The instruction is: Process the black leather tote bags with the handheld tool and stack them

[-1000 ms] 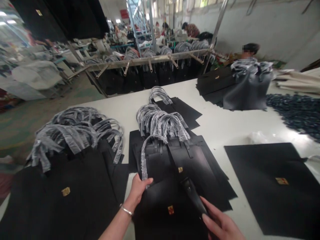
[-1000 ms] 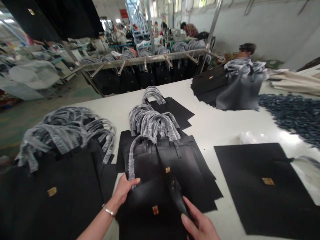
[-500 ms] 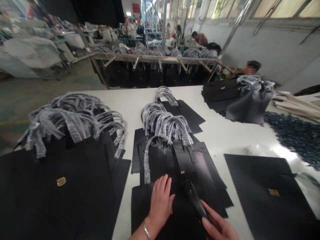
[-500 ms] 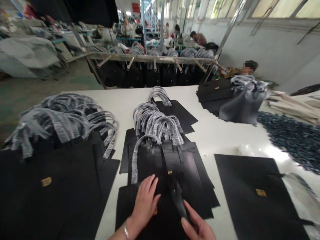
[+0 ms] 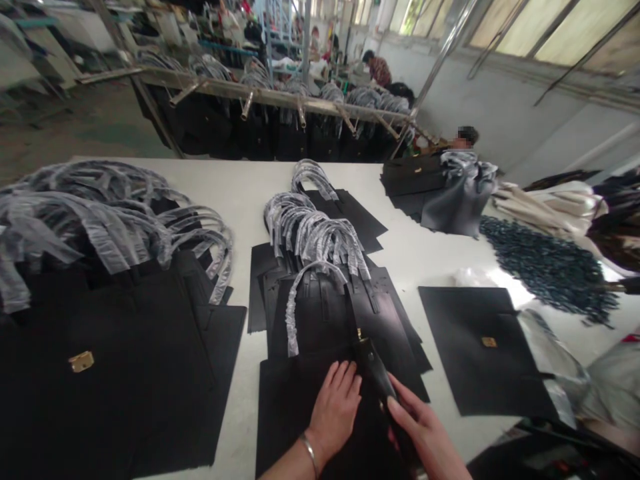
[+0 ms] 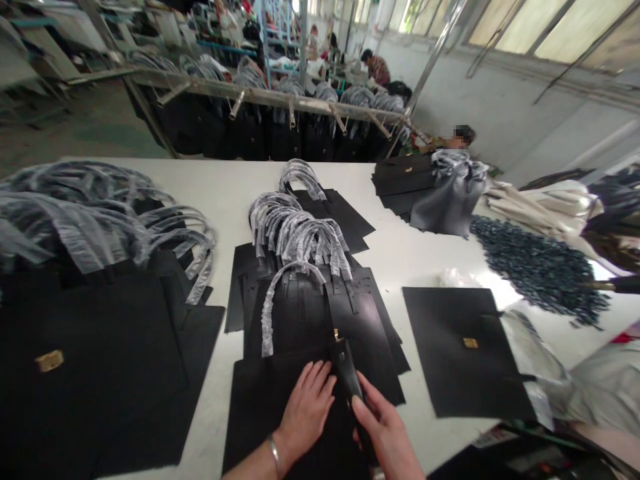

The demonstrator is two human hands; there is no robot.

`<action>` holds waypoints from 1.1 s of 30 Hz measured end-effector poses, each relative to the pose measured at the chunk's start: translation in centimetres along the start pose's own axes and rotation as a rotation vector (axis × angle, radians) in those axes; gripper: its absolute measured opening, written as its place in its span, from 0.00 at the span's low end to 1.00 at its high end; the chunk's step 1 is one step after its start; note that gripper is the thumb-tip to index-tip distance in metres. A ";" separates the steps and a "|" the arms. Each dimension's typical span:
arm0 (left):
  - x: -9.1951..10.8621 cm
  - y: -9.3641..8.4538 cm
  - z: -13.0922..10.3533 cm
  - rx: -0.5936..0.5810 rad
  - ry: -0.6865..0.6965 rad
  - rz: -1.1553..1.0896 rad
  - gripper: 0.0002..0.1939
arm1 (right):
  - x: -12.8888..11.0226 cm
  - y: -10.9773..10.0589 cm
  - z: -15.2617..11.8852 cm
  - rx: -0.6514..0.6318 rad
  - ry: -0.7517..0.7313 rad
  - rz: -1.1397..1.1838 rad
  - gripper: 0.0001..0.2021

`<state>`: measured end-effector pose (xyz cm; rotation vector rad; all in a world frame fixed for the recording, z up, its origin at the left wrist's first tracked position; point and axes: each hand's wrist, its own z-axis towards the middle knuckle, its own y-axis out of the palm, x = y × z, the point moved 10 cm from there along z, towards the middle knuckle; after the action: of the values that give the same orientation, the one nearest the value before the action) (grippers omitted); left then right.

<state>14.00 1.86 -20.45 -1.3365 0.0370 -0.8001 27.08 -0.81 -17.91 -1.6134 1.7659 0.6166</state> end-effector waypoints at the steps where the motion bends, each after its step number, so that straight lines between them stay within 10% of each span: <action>1: 0.0 0.1 -0.1 0.007 0.004 -0.009 0.18 | 0.1 0.0 -0.1 -0.002 -0.002 0.010 0.45; 6: -0.4 0.3 -0.3 0.031 -0.011 -0.074 0.17 | 1.6 0.1 -0.4 0.008 0.033 -0.001 0.45; 11: -0.3 0.5 -0.3 -0.003 0.004 -0.047 0.17 | -2.1 0.6 0.7 0.037 -0.056 0.063 0.40; 19: 0.4 0.7 -0.3 -0.126 0.086 0.049 0.30 | -2.2 -8.2 -0.4 0.206 -0.045 0.147 0.36; 26: 0.7 0.2 0.0 -0.114 0.095 0.055 0.27 | -3.8 -4.5 2.7 0.015 -0.039 0.095 0.31; 33: 0.9 0.2 0.3 -0.122 0.062 0.091 0.28 | -2.3 -5.9 2.9 -0.072 0.049 0.138 0.31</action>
<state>14.88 1.65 -20.17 -1.4143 0.1968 -0.7717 33.45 2.12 -17.66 -1.5752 1.9229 0.7179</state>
